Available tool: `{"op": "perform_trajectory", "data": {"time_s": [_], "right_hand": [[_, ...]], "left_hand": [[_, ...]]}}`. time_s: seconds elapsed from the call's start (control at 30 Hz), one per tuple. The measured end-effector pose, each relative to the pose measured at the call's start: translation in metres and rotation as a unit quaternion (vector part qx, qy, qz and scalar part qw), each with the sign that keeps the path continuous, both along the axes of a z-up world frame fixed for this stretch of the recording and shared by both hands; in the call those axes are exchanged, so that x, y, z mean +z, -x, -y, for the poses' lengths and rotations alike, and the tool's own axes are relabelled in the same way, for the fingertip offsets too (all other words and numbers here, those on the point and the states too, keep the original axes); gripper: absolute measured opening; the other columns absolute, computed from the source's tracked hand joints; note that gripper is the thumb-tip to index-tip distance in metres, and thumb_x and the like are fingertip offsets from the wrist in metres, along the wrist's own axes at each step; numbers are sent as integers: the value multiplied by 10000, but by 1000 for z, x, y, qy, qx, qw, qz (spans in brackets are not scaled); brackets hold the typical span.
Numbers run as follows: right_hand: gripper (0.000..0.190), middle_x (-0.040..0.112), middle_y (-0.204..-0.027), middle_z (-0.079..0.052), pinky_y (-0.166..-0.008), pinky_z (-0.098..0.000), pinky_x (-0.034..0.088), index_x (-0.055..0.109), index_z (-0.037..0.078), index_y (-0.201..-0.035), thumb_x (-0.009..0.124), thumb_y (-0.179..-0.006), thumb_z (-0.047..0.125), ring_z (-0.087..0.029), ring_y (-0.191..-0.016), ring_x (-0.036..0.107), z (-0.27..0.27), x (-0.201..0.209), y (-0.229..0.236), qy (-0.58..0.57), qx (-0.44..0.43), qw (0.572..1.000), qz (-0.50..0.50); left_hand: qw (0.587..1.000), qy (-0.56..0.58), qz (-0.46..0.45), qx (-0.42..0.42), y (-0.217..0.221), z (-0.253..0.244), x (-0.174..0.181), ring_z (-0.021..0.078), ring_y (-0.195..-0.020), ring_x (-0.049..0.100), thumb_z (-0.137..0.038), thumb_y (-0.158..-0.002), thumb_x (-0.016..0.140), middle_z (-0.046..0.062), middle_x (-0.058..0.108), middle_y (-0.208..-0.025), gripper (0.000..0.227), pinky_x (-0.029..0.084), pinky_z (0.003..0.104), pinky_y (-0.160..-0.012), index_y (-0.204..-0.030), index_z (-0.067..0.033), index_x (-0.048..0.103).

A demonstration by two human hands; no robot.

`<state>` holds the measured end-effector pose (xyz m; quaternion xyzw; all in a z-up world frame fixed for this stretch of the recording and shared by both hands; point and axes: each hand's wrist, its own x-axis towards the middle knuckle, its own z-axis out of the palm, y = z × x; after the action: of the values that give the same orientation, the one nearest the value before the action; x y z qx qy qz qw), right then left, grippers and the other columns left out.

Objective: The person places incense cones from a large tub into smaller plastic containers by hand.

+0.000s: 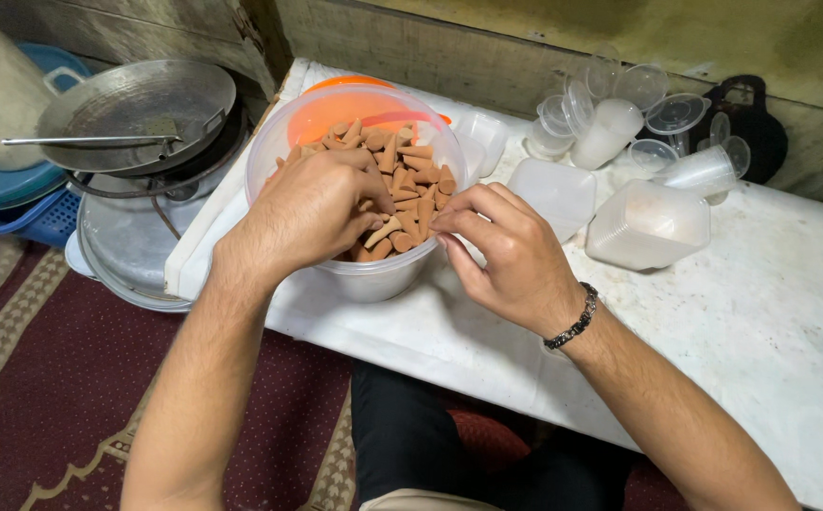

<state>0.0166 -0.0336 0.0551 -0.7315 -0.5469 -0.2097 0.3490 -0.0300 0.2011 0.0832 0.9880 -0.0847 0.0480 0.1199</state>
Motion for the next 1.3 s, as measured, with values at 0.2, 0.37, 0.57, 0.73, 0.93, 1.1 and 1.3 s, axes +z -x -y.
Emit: {"op": "perform_trajectory", "data": {"time_s": [0.2, 0.37, 0.57, 0.73, 0.93, 1.1, 1.3], "right_hand": [[114, 666, -932, -100, -748, -420, 546, 720, 59, -962, 690, -902, -33, -321, -840, 661, 18, 4, 3, -21, 6, 1000, -10], [106, 688, -937, -98, -762, -410, 552, 738, 64, -976, 683, -919, -7, -325, -841, 669, 60, 7, 4, -33, -13, 999, -34], [114, 698, -941, -94, -753, -420, 548, 739, 73, -993, 670, -929, 8, -318, -846, 667, 127, -10, 5, -22, -92, 994, -64], [133, 708, -925, -104, -746, -421, 546, 742, 63, -988, 674, -912, -23, -324, -840, 681, 167, -35, 8, -23, -138, 986, -94], [137, 739, -891, -96, -742, -417, 563, 754, 59, -967, 698, -872, -22, -316, -820, 706, 186, -56, 16, -22, -140, 974, -177], [137, 716, -881, -129, -772, -446, 554, 750, 27, -980, 718, -848, 7, -331, -865, 687, 187, -62, 16, 66, -116, 962, -238], [96, 701, -862, -102, -782, -438, 555, 746, 39, -936, 717, -851, 7, -309, -868, 680, 188, -67, 11, 78, -100, 956, -264]], "left_hand": [[992, 75, 92, -43, 16, 24, 24, 381, -859, 695, -133, -877, 752, 53, 705, -983, 45, 523, 597, -813, -921, -140, 751], [962, 168, 169, -133, 17, 68, 30, 292, -782, 697, -93, -869, 759, 32, 717, -1020, 97, 564, 430, -691, -950, -137, 729], [936, 257, 131, -202, -4, 130, -10, 214, -700, 702, -77, -850, 741, 11, 726, -978, 107, 562, 354, -624, -930, -144, 722], [915, 325, 41, -238, -25, 170, -62, 233, -676, 707, -29, -824, 723, 61, 752, -941, 136, 550, 349, -628, -936, -106, 727], [890, 398, -66, -213, -34, 196, -114, 188, -645, 655, -61, -812, 732, 37, 768, -904, 332, 528, 310, -626, -1132, -112, 659], [878, 391, -144, -237, -33, 197, -115, 157, -635, 614, -33, -842, 715, 49, 786, -948, 776, 500, 267, -642, -1517, -57, 332], [870, 398, -146, -250, -32, 198, -109, 142, -645, 612, -45, -857, 737, 47, 788, -942, 836, 506, 255, -658, -1556, -53, 279]]}}
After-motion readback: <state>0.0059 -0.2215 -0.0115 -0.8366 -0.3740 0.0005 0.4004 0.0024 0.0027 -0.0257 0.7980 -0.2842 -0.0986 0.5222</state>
